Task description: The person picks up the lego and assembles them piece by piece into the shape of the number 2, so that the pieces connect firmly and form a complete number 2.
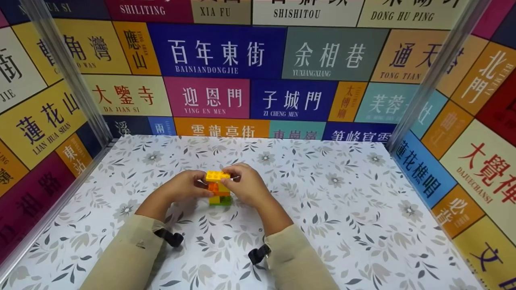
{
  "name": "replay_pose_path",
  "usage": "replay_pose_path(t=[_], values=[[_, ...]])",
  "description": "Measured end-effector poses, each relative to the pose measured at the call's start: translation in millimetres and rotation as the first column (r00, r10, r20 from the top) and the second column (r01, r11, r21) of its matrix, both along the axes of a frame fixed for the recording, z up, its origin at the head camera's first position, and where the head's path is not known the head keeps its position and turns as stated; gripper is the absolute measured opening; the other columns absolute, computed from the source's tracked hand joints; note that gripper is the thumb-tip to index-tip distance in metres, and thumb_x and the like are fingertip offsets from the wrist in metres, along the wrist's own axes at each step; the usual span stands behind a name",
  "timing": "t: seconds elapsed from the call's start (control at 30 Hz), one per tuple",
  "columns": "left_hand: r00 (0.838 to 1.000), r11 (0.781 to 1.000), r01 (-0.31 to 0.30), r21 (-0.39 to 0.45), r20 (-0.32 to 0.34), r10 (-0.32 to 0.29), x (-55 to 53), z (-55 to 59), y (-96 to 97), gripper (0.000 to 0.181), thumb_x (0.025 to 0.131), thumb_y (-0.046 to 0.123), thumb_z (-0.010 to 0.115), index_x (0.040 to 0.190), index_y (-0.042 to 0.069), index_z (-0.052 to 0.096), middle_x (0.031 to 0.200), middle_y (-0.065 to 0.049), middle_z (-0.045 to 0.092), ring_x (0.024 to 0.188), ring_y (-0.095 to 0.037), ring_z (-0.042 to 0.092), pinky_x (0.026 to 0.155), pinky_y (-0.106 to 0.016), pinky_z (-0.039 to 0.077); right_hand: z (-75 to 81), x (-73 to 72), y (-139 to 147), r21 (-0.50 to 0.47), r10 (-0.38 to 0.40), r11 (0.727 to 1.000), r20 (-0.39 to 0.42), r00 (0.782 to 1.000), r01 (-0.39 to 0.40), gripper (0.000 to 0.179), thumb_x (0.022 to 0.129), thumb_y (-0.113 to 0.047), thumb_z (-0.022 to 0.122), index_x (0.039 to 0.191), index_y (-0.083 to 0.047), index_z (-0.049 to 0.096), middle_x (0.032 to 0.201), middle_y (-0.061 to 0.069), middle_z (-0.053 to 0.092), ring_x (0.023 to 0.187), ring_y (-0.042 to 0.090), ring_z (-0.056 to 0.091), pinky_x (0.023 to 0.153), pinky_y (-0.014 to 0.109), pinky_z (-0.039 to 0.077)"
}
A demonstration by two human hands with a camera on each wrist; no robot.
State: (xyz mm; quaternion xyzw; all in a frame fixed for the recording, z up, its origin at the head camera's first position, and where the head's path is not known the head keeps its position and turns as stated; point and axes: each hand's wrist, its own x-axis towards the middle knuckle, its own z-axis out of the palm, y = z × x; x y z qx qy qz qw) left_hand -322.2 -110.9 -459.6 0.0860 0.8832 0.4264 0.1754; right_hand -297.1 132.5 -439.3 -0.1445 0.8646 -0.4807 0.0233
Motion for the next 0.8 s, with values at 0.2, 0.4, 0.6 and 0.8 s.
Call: replay_pose_path(t=[0.2, 0.4, 0.6, 0.8], values=[[1.0, 1.0, -0.012, -0.01, 0.023, 0.013, 0.6, 1.8, 1.4, 0.025, 0.086, 0.035, 0.092, 0.098, 0.024, 0.073, 0.119, 0.007, 0.074, 0.115, -0.022, 0.066, 0.111, -0.046, 0.051, -1.1, -0.5, -1.1, 0.003, 0.009, 1.0, 0.008, 1.0, -0.009, 0.029, 0.102, -0.025, 0.076, 0.129, -0.019, 0.076, 0.131, 0.001, 0.071, 0.122, 0.023, 0.069, 0.111, 0.043, 0.057], [0.999, 1.0, -0.018, -0.016, 0.035, 0.018, 0.7, 2.4, 1.6, 0.025, 0.086, 0.036, 0.092, 0.1, 0.026, 0.074, 0.119, 0.008, 0.074, 0.116, -0.022, 0.066, 0.113, -0.047, 0.05, 0.3, 0.0, -2.2, 0.037, -0.002, 0.999, 0.015, 1.0, 0.002, 0.027, 0.102, -0.026, 0.075, 0.128, -0.021, 0.076, 0.129, 0.0, 0.07, 0.121, 0.022, 0.069, 0.111, 0.043, 0.057], [0.999, 1.0, -0.019, -0.004, 0.035, 0.019, 1.1, 1.6, 2.1, 0.025, 0.086, 0.035, 0.092, 0.1, 0.026, 0.074, 0.12, 0.008, 0.075, 0.118, -0.021, 0.066, 0.117, -0.049, 0.049, 2.0, 1.5, -2.7, 0.067, 0.008, 0.998, 0.006, 1.0, -0.008, 0.027, 0.102, -0.024, 0.075, 0.129, -0.021, 0.075, 0.129, -0.001, 0.07, 0.121, 0.022, 0.069, 0.108, 0.042, 0.058], [0.999, 1.0, -0.023, -0.001, 0.026, 0.023, 2.2, 2.6, 3.1, 0.022, 0.086, 0.032, 0.092, 0.1, 0.026, 0.075, 0.121, 0.009, 0.075, 0.12, -0.021, 0.066, 0.12, -0.05, 0.047, 2.3, 1.8, -1.5, 0.083, 0.023, 0.996, -0.003, 1.0, -0.023, 0.03, 0.103, -0.022, 0.074, 0.132, -0.019, 0.074, 0.132, 0.001, 0.069, 0.12, 0.022, 0.068, 0.111, 0.044, 0.056]])
